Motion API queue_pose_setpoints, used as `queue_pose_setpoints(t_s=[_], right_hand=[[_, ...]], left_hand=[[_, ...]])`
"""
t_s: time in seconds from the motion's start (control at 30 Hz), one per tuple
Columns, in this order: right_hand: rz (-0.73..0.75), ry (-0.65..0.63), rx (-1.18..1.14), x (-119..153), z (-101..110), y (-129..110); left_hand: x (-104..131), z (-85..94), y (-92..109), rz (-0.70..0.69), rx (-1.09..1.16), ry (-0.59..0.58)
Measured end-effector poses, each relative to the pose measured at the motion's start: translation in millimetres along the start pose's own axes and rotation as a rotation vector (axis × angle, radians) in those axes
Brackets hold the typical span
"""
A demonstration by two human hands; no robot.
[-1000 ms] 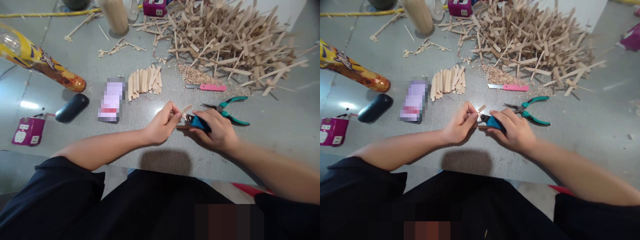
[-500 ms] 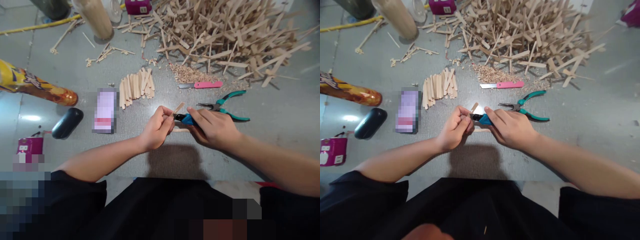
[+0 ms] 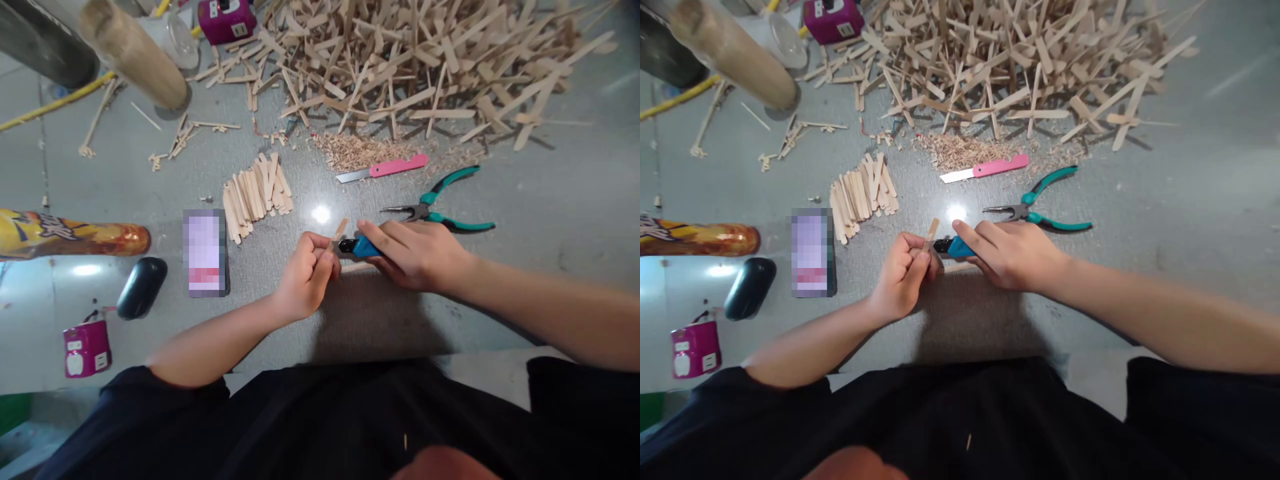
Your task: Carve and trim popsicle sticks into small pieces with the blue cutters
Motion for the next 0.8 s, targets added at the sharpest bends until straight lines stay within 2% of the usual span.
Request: queue_pose_setpoints(t_s=[0.13,0.23,0.5,0.8], right_hand=[[-0.055,0.030,0.070,-1.7,0.4,4.6],[-0.128,-0.004,0.090,-0.2,-3.7,10.9],[-0.166,-0.048,0.081,0.6,-8.8,17.9],[-0.142,-0.024,0.020,2.9,-5.8,14.5]], left_hand=[[-4.1,1.6,-0.4,0.031,0.064,0.025],[-7.0,-0.1,-4.0,0.071,0.113,0.039],[-15.8,-5.0,-5.0,0.052,0.182,0.038],[-7.9,0.9,-8.4,-0.054,-0.002,0.048]])
Point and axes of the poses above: each hand's wrist, its own x-axis away from the middle knuckle, its own z-axis out of the back of the hand, y = z × x, the point moved 9 cm from there along -x, towards the middle knuckle, and after that the axes turned 11 degrees about -z, right-handed, at the moved point
